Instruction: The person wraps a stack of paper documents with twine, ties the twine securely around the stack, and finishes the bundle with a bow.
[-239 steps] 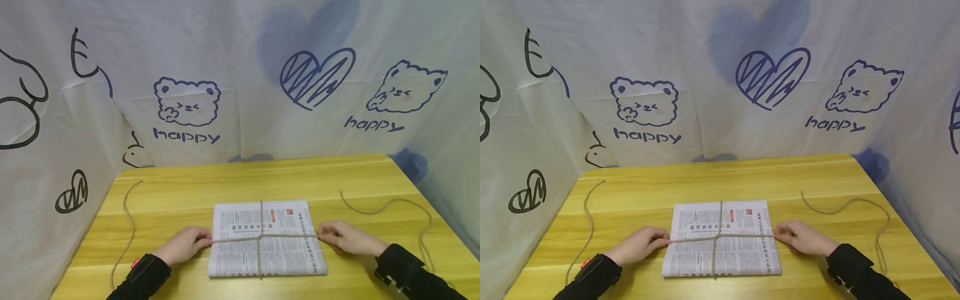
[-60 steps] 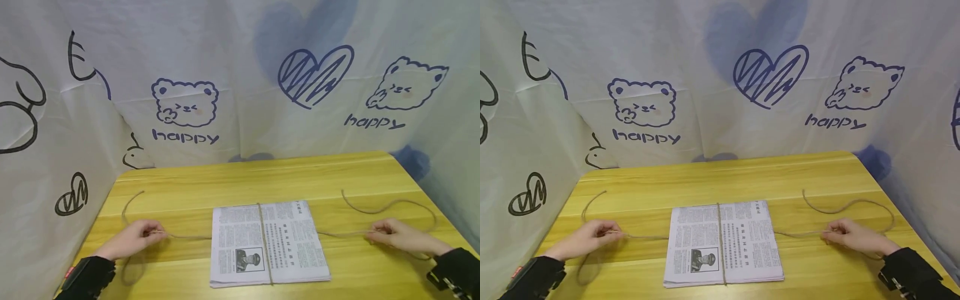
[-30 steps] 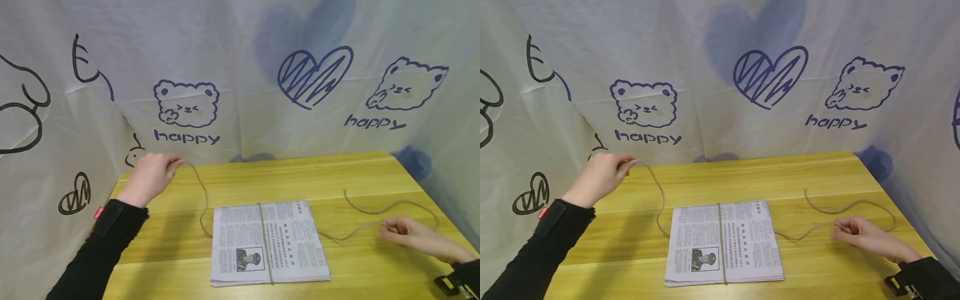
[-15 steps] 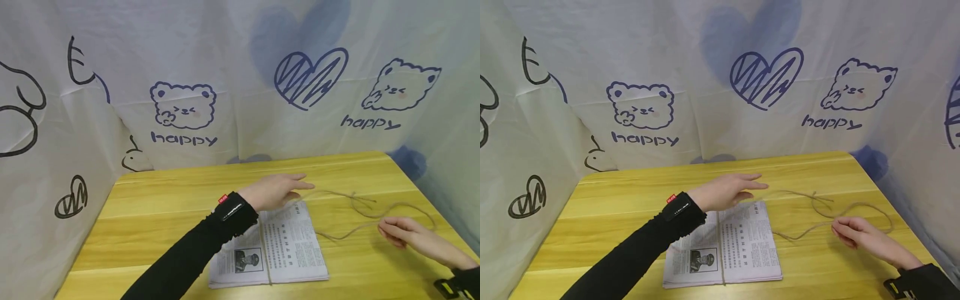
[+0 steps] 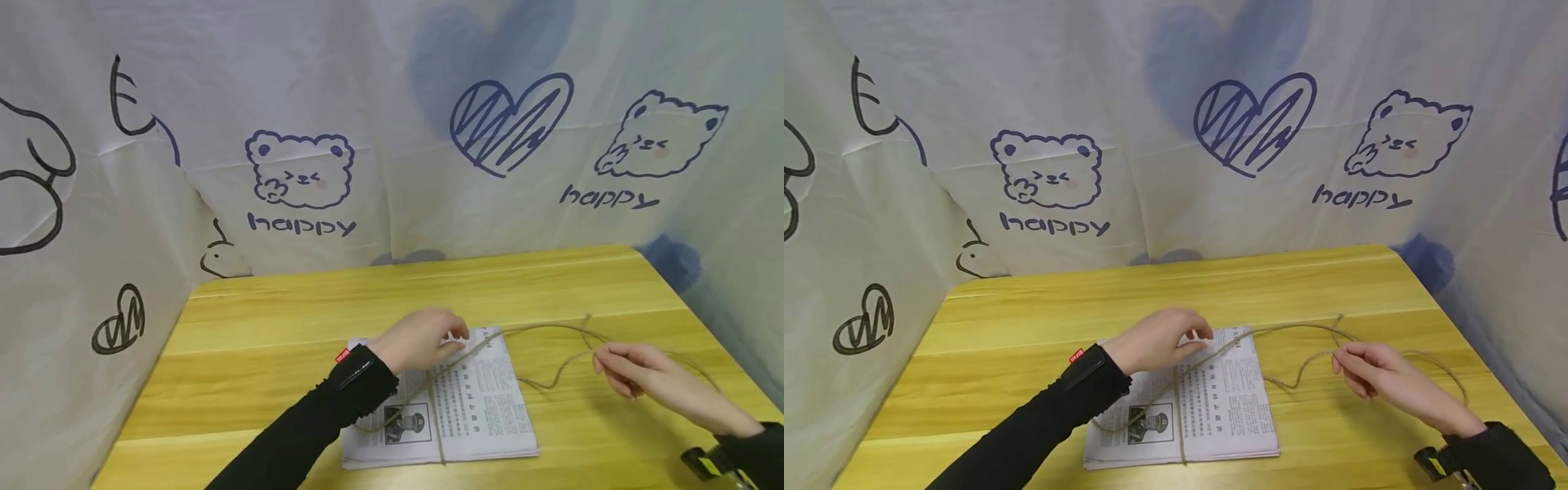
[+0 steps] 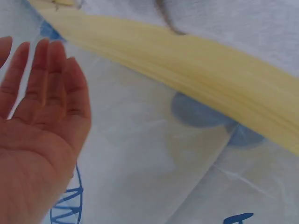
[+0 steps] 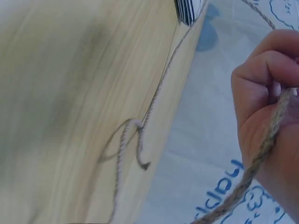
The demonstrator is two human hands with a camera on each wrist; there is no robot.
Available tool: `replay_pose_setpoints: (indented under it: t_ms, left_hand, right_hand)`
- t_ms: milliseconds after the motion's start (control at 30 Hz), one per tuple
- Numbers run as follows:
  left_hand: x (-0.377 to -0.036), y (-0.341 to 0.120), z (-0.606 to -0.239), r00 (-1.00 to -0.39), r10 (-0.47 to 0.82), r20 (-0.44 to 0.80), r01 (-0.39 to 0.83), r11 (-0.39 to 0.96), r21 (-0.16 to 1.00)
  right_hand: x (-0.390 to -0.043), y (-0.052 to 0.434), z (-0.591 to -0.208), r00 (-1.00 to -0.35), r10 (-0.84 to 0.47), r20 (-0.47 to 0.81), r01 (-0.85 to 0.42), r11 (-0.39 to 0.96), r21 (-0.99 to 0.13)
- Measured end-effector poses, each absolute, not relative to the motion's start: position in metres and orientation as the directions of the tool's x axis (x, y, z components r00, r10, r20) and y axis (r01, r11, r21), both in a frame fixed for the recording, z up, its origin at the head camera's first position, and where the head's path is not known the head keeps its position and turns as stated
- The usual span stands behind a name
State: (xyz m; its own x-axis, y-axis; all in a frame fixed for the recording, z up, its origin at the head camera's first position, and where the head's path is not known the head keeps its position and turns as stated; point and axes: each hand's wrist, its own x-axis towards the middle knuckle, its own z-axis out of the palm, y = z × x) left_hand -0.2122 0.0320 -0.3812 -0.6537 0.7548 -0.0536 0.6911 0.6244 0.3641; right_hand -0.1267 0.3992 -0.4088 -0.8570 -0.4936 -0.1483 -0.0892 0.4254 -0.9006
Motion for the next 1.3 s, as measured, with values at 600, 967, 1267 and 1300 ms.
replay_pose_setpoints:
  t_ms: [600,967,1267,1300]
  left_hand:
    - [-0.217,0.017,-0.413,-0.800,0.596,-0.065,0.373,0.579,0.725]
    - [-0.215,0.024,-0.416,-0.737,0.667,-0.111,0.337,0.505,0.795]
    - [-0.215,0.011,-0.410,-0.721,0.677,-0.146,0.327,0.519,0.790]
    - [-0.216,0.006,-0.409,-0.727,0.673,-0.138,0.325,0.514,0.794]
  right_hand:
    - [-0.117,0.349,-0.408,-0.968,-0.203,0.147,-0.248,0.857,-0.452]
    - [-0.147,0.386,-0.480,-0.989,-0.140,0.038,-0.104,0.508,-0.855]
    - [-0.166,0.410,-0.525,-0.998,0.004,0.063,-0.055,0.409,-0.911]
    - [-0.165,0.408,-0.522,-0.995,0.006,0.095,-0.086,0.378,-0.922]
